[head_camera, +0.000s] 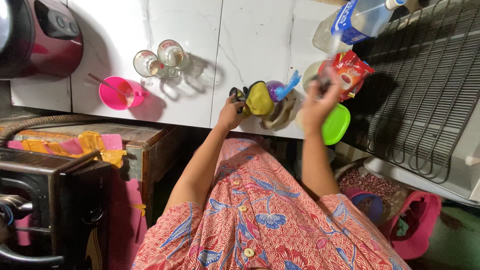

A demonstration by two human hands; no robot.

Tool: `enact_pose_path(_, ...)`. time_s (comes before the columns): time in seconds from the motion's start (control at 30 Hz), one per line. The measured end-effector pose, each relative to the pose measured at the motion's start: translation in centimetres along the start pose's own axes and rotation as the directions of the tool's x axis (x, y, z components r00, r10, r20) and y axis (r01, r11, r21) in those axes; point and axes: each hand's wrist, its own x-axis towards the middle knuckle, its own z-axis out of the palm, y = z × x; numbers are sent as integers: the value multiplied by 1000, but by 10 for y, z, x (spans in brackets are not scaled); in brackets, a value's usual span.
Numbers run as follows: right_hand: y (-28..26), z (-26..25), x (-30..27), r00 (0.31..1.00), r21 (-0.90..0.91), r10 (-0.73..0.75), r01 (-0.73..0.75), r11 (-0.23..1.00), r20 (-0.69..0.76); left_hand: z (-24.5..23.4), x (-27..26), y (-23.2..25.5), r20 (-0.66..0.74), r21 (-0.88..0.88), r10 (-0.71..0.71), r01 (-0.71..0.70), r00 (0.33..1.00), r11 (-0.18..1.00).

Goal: The person cuts open a packet with scissors, pours its contents into a pink cup and stirs, then opens a sachet and empties it into glasses. They spoon sugar from a lidded container into the glasses, close the container, and wipe the counter with a cloth.

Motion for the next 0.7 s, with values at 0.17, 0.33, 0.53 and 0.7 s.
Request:
enact_pose_path(0.17, 28, -57, 29, 992, -197, -110, 96, 976, -65, 30, 12, -27, 6, 3, 27, -27, 1000, 1000)
enact_pose_path(0.33, 40, -91, 9, 981, -100, 6, 13, 995, 193, 23, 9, -25, 50, -75, -60, 64, 997, 995)
enact_pose_path(0.53, 54, -159, -18, 800, -307, 353, -222, 925, 485, 7, 8, -4, 66, -51, 23, -20, 998, 998)
enact_pose_path(0.7, 67, -173, -35, 865, -457, 308, -106, 883, 395, 14, 8, -10, 106, -119, -9, 21, 994, 993)
